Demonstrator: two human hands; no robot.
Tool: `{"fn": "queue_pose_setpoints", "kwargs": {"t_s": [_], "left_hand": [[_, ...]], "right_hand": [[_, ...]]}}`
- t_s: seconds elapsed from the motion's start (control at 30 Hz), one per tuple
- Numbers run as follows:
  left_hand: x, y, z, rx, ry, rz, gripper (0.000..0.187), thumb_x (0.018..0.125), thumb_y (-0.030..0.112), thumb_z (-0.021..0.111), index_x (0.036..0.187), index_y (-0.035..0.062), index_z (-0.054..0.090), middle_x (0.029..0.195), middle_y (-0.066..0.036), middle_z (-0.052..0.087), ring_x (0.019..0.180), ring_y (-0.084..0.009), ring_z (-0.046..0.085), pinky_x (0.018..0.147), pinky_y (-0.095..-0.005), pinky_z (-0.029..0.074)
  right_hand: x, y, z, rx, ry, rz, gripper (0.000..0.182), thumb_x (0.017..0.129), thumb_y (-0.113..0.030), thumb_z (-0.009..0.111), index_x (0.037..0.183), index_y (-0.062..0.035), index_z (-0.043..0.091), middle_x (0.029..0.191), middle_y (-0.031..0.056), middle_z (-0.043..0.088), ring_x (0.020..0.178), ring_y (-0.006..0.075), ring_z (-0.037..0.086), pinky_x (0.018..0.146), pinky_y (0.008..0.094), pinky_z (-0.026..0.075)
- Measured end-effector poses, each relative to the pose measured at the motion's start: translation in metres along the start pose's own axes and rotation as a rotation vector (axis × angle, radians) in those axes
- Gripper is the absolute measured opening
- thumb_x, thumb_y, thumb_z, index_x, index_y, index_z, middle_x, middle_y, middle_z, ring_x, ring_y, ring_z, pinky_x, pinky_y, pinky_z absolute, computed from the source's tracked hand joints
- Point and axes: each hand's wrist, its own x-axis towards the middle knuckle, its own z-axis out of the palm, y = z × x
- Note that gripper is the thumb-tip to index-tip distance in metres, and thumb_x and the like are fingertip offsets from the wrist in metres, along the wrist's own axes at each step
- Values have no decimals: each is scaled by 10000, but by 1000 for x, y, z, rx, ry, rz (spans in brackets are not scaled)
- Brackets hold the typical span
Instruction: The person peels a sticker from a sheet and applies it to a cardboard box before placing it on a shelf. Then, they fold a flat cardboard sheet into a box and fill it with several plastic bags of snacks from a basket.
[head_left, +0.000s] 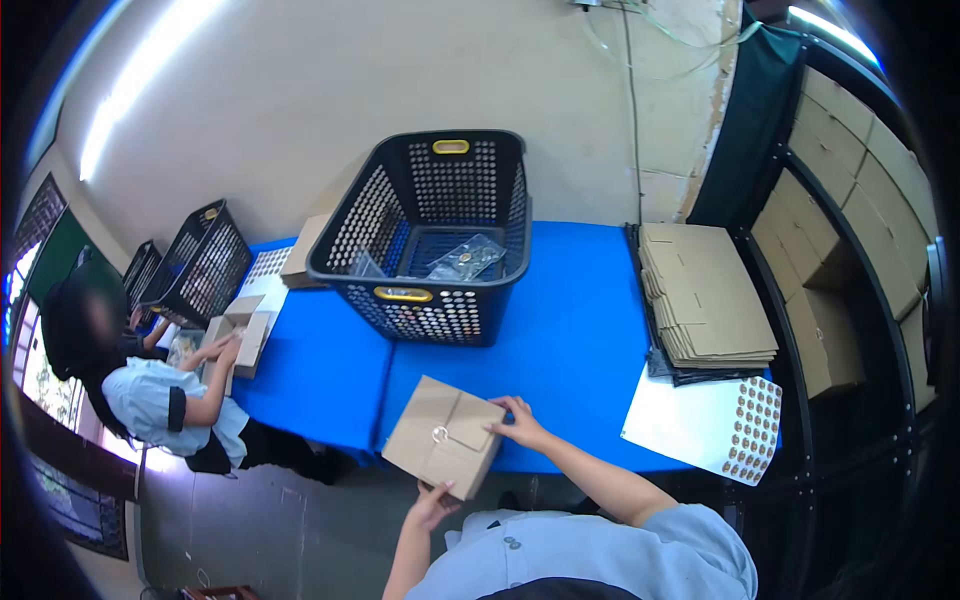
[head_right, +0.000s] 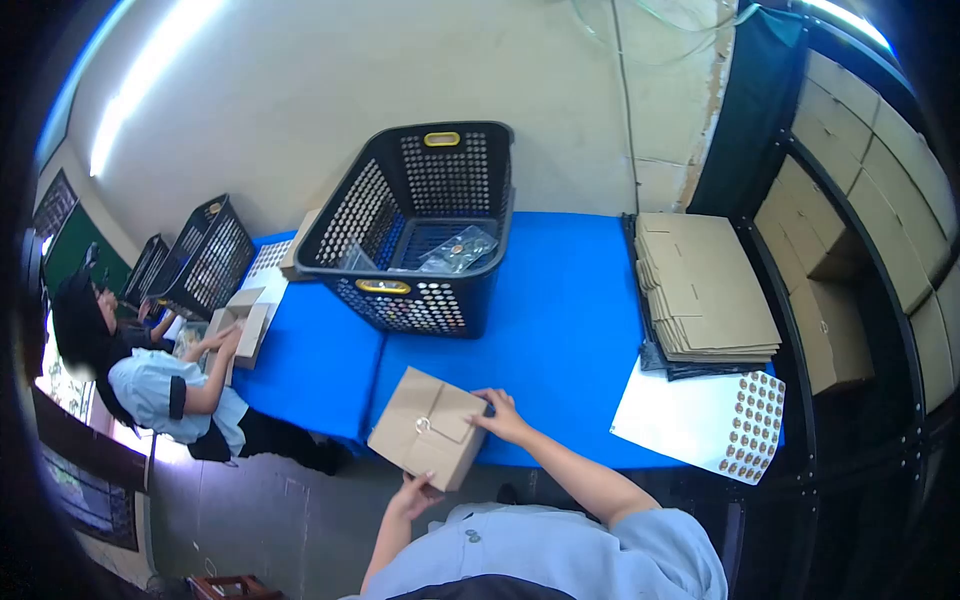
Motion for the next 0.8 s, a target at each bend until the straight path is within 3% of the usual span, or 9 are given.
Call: {"fn": "queue_pose_setpoints", "kwargs": {"t_s": [0.1, 0.17, 0.3, 0.37, 0.5, 0.57, 0.63, 0.77, 0.8], "left_hand": [[-6, -7, 23, 4, -102, 0, 1062, 757, 158, 767, 1426, 229, -55, 1365, -157, 341, 1145, -338, 512, 907, -559, 433], [1, 0, 47, 95, -158, 49, 1099, 734, 119, 777, 1431, 218, -68, 1365, -170, 315, 1182, -345, 481, 929, -547, 428], [-19, 41, 147, 402, -329, 170, 1146, 678, -18, 766, 1451, 213, -48, 1379, -156, 294, 1302, -360, 334, 1003, -489, 388], [-4, 49, 187, 561, -442, 246, 1255, 620, -17, 818, 1453, 216, -92, 1287, -193, 308, 1241, -345, 421, 974, -488, 429], [-4, 43, 293, 726, -793, 196, 1276, 621, -3, 822, 1463, 261, -100, 1291, -183, 318, 1243, -340, 414, 981, -490, 425], [-5, 25, 339, 816, -1002, 205, 1258, 625, -1, 820, 1470, 254, -77, 1277, -172, 328, 1228, -336, 427, 975, -488, 430], [-13, -5, 379, 857, -1174, 100, 1211, 658, 12, 802, 1475, 250, -60, 1257, -173, 352, 1219, -333, 436, 973, -481, 433], [-43, -89, 412, 882, -1370, -220, 1099, 733, 73, 756, 1475, 229, -40, 1263, -224, 390, 1175, -341, 490, 908, -454, 477], [-63, -110, 418, 828, -1334, -345, 1066, 750, 94, 744, 1472, 214, -30, 1279, -236, 384, 1161, -338, 501, 887, -448, 484]], "right_hand": [[-51, 5, -35, -7, 64, 23, 585, 764, -404, 738, 1212, -91, 527, 1244, 148, 475, 1200, 295, 408, 1032, 428, 317], [-81, 20, -56, 360, 151, 117, 599, 782, -342, 744, 1258, -94, 478, 1270, 131, 465, 1259, 280, 383, 1058, 413, 297], [-140, 12, -108, 578, 322, 54, 671, 830, -307, 708, 1360, -58, 381, 1369, 159, 400, 1312, 269, 345, 1082, 396, 277], [-175, 3, -134, 576, 450, 83, 701, 852, -284, 686, 1404, -44, 326, 1391, 154, 387, 1314, 249, 346, 1084, 371, 272], [-264, -5, -167, 585, 880, 132, 702, 893, -331, 623, 1439, -61, 275, 1361, 135, 402, 1274, 222, 369, 1068, 358, 276], [-312, -3, -164, 576, 1187, -69, 723, 934, -408, 525, 1478, -92, 169, 1392, 154, 360, 1301, 224, 332, 1087, 365, 238], [-358, -20, -151, 631, 1551, -251, 736, 956, -459, 434, 1499, -138, 54, 1443, 171, 279, 1325, 234, 304, 1104, 388, 199], [-416, -72, -93, 317, 2050, -147, 765, 957, -465, 428, 1499, -189, -36, 1518, 158, 95, 1386, 260, 201, 1126, 419, 147], [-431, -75, -85, 332, 2042, -128, 801, 947, -445, 468, 1495, -215, -69, 1531, 148, 39, 1399, 272, 158, 1128, 425, 157]]}}
